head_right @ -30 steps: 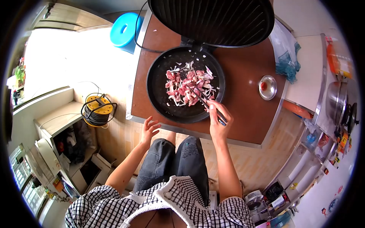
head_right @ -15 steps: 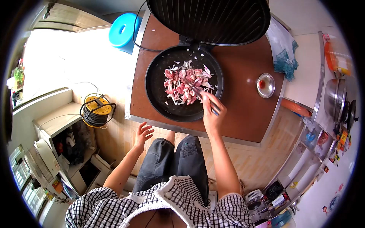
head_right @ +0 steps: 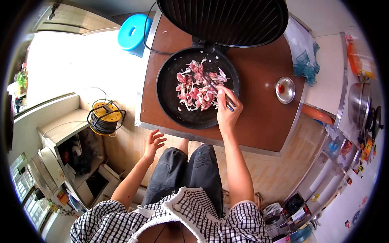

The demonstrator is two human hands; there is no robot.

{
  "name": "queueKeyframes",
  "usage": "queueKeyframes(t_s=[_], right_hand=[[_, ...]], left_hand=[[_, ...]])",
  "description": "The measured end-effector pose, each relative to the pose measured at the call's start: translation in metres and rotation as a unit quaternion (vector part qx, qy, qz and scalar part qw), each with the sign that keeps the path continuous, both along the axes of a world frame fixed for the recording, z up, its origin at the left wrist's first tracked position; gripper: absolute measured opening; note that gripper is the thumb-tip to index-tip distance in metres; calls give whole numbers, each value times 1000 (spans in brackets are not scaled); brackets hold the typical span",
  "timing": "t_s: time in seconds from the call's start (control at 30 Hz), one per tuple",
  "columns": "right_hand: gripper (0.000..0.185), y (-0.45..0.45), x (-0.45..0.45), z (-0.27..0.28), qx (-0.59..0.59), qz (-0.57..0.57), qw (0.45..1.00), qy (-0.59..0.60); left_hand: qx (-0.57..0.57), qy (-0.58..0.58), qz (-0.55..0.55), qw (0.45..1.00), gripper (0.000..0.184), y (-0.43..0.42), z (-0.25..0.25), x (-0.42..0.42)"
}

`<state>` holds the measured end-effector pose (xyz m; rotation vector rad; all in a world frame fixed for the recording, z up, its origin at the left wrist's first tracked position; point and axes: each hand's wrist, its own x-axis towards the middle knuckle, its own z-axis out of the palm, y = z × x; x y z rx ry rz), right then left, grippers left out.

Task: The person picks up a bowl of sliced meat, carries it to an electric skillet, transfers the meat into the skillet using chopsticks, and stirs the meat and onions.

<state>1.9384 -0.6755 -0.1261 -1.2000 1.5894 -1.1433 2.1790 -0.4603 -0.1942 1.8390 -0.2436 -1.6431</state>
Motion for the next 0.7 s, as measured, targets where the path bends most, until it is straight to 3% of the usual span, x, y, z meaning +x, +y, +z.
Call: queueKeyframes(t_s=[0.1, 0.2, 0.33, 0.4, 0.53, 0.7], right_hand=[[16, 14, -1, 11, 21, -30, 998, -60], [15, 28, -7, -6, 50, 8, 998, -38], [16, 30, -5, 12, 58, 23, 998, -11], [16, 29, -5, 22, 43, -30, 995, -91], [19, 15, -6, 11, 50, 4, 999, -20], [18, 17, -9, 23, 51, -23, 996, -64]], left_hand=[[4, -6, -8, 1000, 44, 7, -2, 6], [29, -12, -1, 1000, 44, 13, -7, 8], [16, -8, -12, 1000, 44, 9, 0, 6], [15, -6, -18, 1000, 43, 8, 0, 5], [12, -1, -12, 1000, 43, 7, -4, 5], [10, 3, -29, 1000, 42, 6, 4, 3]])
